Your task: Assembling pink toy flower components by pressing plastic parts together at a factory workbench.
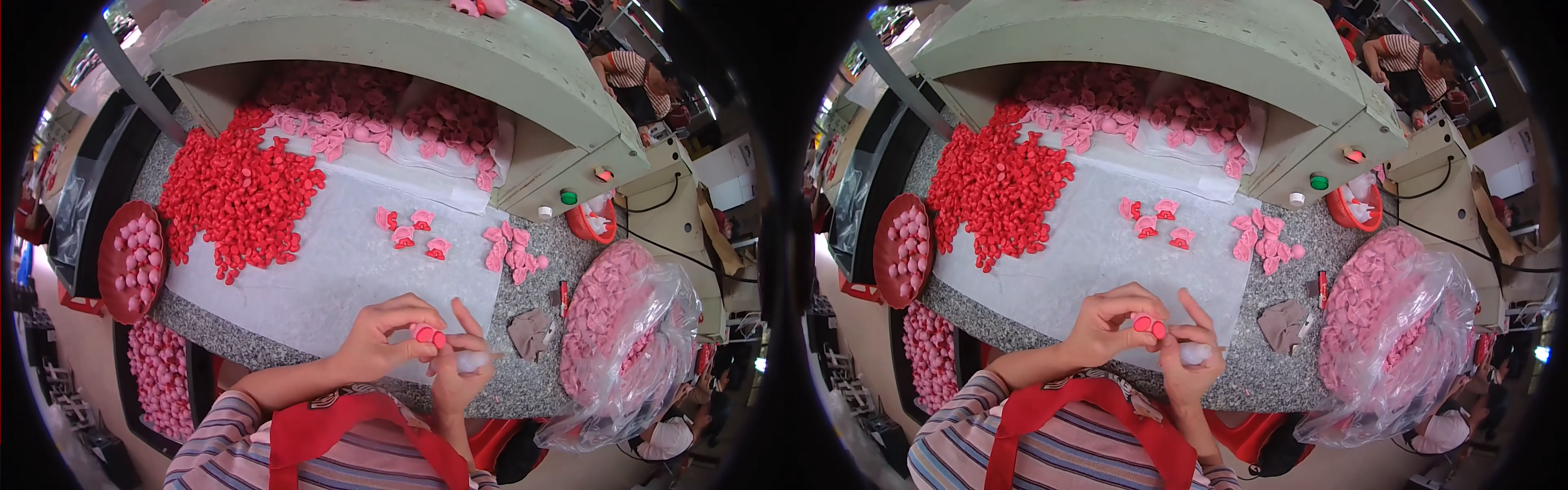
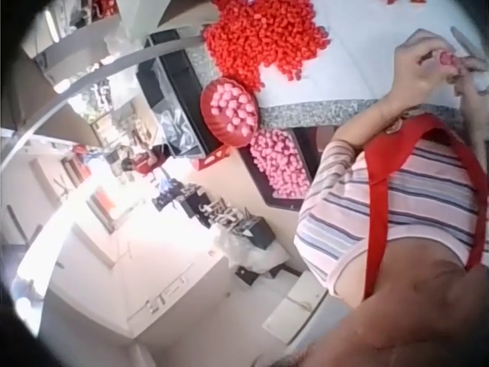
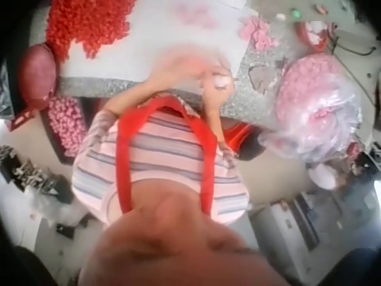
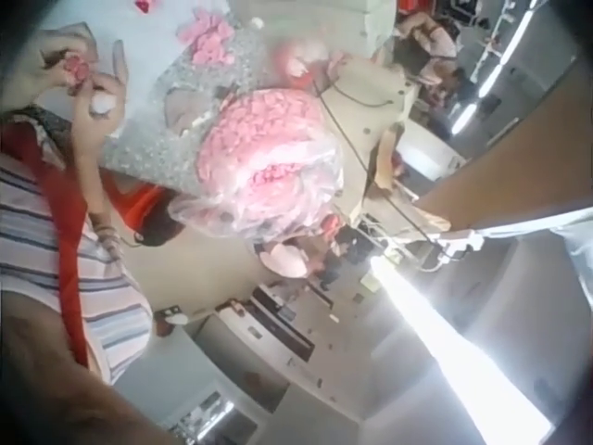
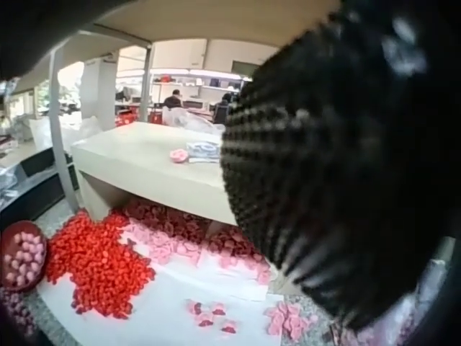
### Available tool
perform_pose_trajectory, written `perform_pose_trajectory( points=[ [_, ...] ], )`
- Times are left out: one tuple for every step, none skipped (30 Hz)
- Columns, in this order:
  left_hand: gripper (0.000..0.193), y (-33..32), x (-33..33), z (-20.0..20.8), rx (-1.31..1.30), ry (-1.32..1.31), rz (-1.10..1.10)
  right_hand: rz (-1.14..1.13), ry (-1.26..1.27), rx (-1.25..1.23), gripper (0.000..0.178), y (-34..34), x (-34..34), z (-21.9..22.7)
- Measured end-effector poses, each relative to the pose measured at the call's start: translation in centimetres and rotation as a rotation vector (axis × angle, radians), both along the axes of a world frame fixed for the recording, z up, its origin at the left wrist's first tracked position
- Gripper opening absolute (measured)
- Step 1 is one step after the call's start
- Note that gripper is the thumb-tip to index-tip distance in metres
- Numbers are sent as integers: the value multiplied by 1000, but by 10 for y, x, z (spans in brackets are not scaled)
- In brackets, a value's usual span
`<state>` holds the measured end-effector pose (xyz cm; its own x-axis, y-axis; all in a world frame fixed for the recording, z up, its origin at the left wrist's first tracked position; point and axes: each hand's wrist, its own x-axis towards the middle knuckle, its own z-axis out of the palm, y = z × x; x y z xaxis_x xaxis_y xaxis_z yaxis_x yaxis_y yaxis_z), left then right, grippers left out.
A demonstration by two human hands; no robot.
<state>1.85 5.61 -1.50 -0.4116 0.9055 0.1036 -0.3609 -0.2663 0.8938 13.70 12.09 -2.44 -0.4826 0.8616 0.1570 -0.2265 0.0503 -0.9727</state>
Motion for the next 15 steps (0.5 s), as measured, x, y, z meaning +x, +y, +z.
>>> perform_pose_trajectory(
  points=[
    [18, 2, -3, 1, -2, 424, 101, -65, -40, 97, 12, 3, 1, 8],
    [18, 3, -4, 3, 1, 416, 111, -109, -56, 134, 16, 2, 3, 17],
    [20, 4, -5, 5, -22, 571, 184, -100, -60, 136, 16, 3, 4, 23],
    [22, 3, -5, 6, -47, 726, 258, -46, -177, 415, 18, 5, 6, 29],
    [22, 2, -5, 5, -50, 722, 266, 10, -291, 694, 20, 6, 6, 34],
    [26, 3, -4, 5, -39, 783, 300, -22, -340, 680, 24, 2, 1, 44],
    [30, 3, -4, 5, -28, 844, 334, -21, -342, 685, 24, 1, -3, 45],
    [30, 3, -3, 5, -26, 842, 338, -11, -371, 658, 25, 1, -6, 45],
    [30, 2, -3, 7, -25, 873, 361, -3, -400, 633, 26, 0, -8, 46],
    [31, 2, -2, 8, -25, 905, 386, -2, -402, 638, 26, 0, -9, 46],
    [31, 1, -2, 8, -23, 902, 390, -2, -429, 655, 25, -1, -10, 47],
    [31, 1, -2, 7, -30, 942, 408, 0, -456, 671, 24, -1, -10, 46],
    [32, 0, -1, 7, -37, 981, 425, 5, -456, 674, 24, -2, -11, 45],
    [32, 0, -1, 7, -39, 979, 431, -12, -472, 668, 24, -2, -12, 43],
    [32, 1, -1, 8, -41, 1005, 436, -30, -487, 662, 23, -1, -13, 41]
  ],
)
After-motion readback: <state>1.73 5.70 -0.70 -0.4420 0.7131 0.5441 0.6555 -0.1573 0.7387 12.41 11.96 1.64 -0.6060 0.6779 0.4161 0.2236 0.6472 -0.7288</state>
